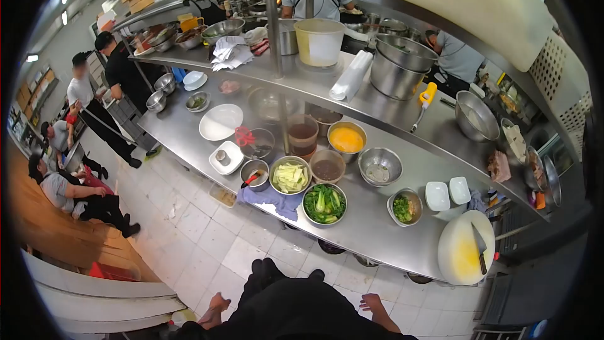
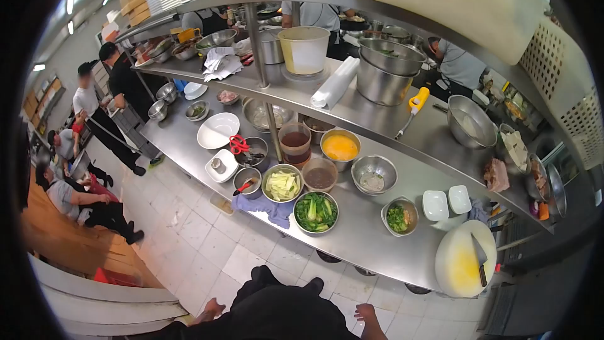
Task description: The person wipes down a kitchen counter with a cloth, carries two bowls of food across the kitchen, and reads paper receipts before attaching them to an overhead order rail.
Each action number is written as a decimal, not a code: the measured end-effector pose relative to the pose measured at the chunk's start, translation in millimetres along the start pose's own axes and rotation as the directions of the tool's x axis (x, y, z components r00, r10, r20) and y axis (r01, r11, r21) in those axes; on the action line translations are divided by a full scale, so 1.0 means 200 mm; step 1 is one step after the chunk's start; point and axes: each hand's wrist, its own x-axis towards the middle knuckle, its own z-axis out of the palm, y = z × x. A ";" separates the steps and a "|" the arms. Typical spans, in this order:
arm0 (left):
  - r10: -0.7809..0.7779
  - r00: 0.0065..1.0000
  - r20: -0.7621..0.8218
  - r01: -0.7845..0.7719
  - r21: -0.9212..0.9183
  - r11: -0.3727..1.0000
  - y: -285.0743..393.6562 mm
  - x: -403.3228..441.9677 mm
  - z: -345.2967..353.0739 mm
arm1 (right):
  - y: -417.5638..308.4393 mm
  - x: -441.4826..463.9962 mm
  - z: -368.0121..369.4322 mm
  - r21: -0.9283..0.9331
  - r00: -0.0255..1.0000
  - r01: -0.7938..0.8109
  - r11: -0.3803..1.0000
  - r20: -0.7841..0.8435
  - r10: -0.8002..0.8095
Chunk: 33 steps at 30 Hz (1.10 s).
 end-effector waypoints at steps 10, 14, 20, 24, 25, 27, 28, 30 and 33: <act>0.300 0.953 -0.034 -0.301 -0.210 0.930 -0.07 0.37 -0.09 | -0.61 -0.16 0.44 -0.033 0.948 0.307 0.951 -0.074 -0.309; 0.417 0.898 -0.138 -0.439 -0.335 0.834 0.00 0.53 -0.39 | -0.64 -0.25 0.79 -0.192 0.938 0.332 0.924 -0.035 -0.344; 0.265 0.905 -0.333 -0.423 -0.625 0.656 -0.49 0.74 -0.58 | -0.85 -0.41 1.42 -0.423 0.671 0.689 0.588 0.065 -0.739; 0.019 0.996 -0.092 -0.065 -0.533 0.844 -1.15 0.89 -0.40 | -1.22 -0.66 1.84 -0.557 0.436 0.798 0.231 0.268 -0.859; -0.035 0.997 -0.075 -0.008 -0.509 0.861 -1.30 0.88 -0.33 | -1.34 -0.81 1.94 -0.564 0.391 0.812 0.152 0.331 -0.859; -0.146 0.988 0.056 0.156 -0.454 0.877 -1.47 0.78 -0.31 | -1.50 -0.89 2.11 -0.538 0.282 0.843 -0.017 0.468 -0.838; -0.108 0.993 0.056 0.121 -0.400 0.909 -1.52 0.74 -0.28 | -1.59 -0.98 2.18 -0.541 0.284 0.841 -0.012 0.461 -0.841; 0.166 0.986 0.030 -0.161 -0.136 0.978 -1.66 0.73 -0.14 | -1.74 -1.19 2.32 -0.500 0.286 0.866 -0.023 0.531 -0.797; -0.283 0.957 0.072 0.268 -0.600 0.754 -1.63 0.63 0.04 | -1.88 -1.19 2.49 -0.509 0.265 0.857 -0.076 0.562 -0.784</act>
